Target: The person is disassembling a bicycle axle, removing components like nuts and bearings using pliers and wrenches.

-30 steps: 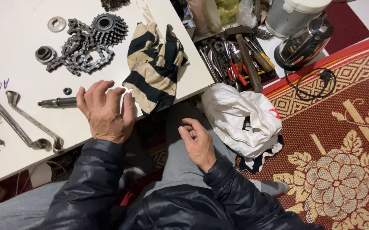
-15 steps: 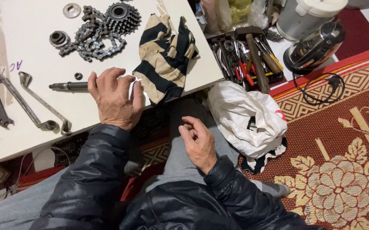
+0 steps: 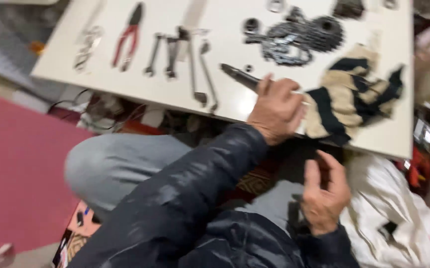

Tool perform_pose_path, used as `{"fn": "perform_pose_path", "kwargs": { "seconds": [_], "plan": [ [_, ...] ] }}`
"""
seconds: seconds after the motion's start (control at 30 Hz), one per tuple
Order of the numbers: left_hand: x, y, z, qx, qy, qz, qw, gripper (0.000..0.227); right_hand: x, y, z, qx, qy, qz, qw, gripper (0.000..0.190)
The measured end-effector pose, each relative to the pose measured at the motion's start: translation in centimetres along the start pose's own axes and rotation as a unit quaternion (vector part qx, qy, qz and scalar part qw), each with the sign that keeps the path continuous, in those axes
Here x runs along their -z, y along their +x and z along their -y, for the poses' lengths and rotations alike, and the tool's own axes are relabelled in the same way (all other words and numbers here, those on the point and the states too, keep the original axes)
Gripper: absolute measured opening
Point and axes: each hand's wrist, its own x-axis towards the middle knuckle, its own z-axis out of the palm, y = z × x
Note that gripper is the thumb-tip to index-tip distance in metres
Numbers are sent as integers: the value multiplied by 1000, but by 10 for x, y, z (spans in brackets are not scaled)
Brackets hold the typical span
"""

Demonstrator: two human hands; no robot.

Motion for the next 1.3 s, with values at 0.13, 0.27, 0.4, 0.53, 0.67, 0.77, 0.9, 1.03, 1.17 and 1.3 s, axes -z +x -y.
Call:
{"fn": "perform_pose_path", "kwargs": {
  "seconds": [0.13,0.27,0.4,0.53,0.67,0.77,0.9,1.03,1.17,1.3],
  "plan": [
    [-5,-2,0,4,4,10,1000,14,-4,3,5,6,17,7,1000,28],
    [2,-1,-2,15,14,15,1000,14,-6,5,9,17,11,8,1000,29],
    [3,0,-2,20,-1,17,1000,15,-7,7,5,17,-4,0,1000,29],
    [3,0,1,19,-2,38,999,13,-8,14,4,26,-15,3,1000,29],
    [3,1,3,24,-15,46,999,12,-8,28,13,54,-25,-4,998,29],
    [6,1,8,27,-41,68,996,16,-13,38,13,84,-25,-13,996,29],
    [22,7,18,-3,-56,93,994,19,-26,50,28,119,-58,-16,991,27],
    [45,19,41,-31,-20,141,989,17,-38,63,37,174,-124,-6,977,26],
    [101,48,87,-53,-58,130,988,14,-49,81,47,225,-145,2,964,27],
    [149,57,132,102,-35,191,976,7,-62,100,50,288,-154,36,945,31]
  ]
}}
